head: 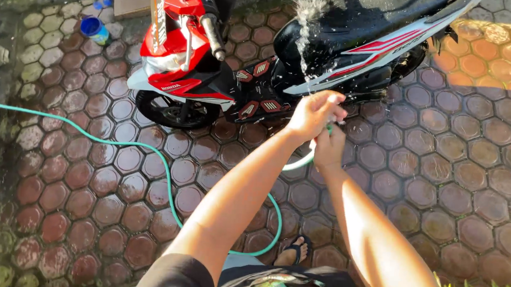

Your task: Washing a red and white scooter using a water hose in an outdoor paved area.

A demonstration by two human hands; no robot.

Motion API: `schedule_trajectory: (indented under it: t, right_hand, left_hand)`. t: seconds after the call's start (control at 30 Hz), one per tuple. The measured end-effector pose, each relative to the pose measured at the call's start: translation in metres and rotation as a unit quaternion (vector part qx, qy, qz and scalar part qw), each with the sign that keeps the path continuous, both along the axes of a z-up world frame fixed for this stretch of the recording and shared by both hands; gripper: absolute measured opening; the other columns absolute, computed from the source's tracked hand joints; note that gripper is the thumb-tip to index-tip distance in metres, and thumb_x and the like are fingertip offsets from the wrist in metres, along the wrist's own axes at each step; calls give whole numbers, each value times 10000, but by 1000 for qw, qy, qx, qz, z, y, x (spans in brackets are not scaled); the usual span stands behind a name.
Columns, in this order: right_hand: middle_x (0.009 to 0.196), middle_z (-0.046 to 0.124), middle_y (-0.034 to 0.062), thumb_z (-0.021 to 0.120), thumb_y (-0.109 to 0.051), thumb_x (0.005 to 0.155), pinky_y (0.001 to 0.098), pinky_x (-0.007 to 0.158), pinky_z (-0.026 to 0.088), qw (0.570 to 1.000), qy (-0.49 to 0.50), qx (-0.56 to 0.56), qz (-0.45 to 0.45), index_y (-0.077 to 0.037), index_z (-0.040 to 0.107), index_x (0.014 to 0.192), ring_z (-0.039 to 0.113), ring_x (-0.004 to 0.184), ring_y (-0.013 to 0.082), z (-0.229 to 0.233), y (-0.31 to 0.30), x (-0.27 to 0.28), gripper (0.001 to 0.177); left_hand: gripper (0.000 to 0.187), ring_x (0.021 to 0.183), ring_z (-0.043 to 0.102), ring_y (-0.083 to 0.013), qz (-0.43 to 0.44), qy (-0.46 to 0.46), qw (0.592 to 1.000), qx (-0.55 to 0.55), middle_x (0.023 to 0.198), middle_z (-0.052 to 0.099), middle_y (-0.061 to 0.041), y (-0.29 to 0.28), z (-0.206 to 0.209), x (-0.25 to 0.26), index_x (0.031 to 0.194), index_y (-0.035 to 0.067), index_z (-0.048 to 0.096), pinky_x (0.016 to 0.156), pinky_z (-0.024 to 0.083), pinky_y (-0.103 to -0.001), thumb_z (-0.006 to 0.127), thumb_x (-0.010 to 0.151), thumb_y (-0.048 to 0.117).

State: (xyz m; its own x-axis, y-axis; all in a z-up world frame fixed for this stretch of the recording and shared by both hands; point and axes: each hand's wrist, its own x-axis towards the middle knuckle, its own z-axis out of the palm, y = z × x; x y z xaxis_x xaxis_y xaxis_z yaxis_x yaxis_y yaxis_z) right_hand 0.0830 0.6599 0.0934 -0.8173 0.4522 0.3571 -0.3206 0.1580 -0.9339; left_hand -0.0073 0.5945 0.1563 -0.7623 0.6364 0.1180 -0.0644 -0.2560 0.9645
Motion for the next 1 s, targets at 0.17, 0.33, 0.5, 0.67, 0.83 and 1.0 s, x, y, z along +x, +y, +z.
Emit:
schedule_trajectory:
  t: [0.17, 0.33, 0.5, 0.67, 0.83, 1.0]
  right_hand:
    - [690, 605, 79, 643, -244, 977, 351, 613, 467, 986, -7, 149, -75, 15, 608, 855, 562, 642, 168, 71, 27, -16, 288]
    - [784, 676, 84, 624, -266, 1028, 328, 678, 511, 982, 71, 167, -43, 15, 643, 945, 673, 738, 148, 102, 28, -46, 294]
    - [907, 680, 54, 569, -371, 1113, 317, 696, 504, 996, 66, 45, 40, -3, 656, 1032, 637, 797, 120, 107, 27, -64, 387]
    - [519, 360, -15, 498, -520, 992, 336, 347, 255, 884, -209, -416, -43, -164, 410, 669, 326, 355, 152, 115, 57, -73, 488]
    - [490, 295, -7, 455, -476, 1007, 335, 329, 216, 852, -323, -404, -85, -188, 283, 644, 285, 336, 148, 61, 135, -50, 494]
    - [522, 387, -9, 452, -283, 1007, 352, 341, 268, 829, -391, -372, -147, -183, 427, 669, 352, 354, 149, 34, 210, -12, 354]
  left_hand:
    - [289, 948, 695, -169, -17, 85, 991, 102, 1031, 751, -114, 24, 18, -15, 1126, -66, 711, 888, 578, -350, 673, 1025, 203]
    - [298, 1091, 693, -193, -30, 87, 984, 154, 1124, 744, -99, 13, 39, -30, 1132, -31, 720, 1024, 545, -371, 658, 1010, 234]
    - [398, 1104, 573, -144, 97, -117, 979, 139, 1165, 662, 27, 25, -59, -43, 1324, 95, 609, 1038, 428, -332, 527, 1003, 316]
    - [534, 923, 657, -222, 9, -25, 977, -211, 951, 709, -66, -17, -40, 41, 1127, 104, 682, 864, 505, -368, 473, 968, 570]
    - [426, 985, 732, -317, -70, 219, 840, -492, 1025, 792, -116, -23, -79, 42, 1025, 184, 788, 898, 570, -438, 635, 780, 496]
    - [390, 999, 705, -330, -103, 225, 774, -582, 1021, 752, -110, -35, -97, 37, 1031, 212, 772, 874, 559, -464, 725, 792, 517]
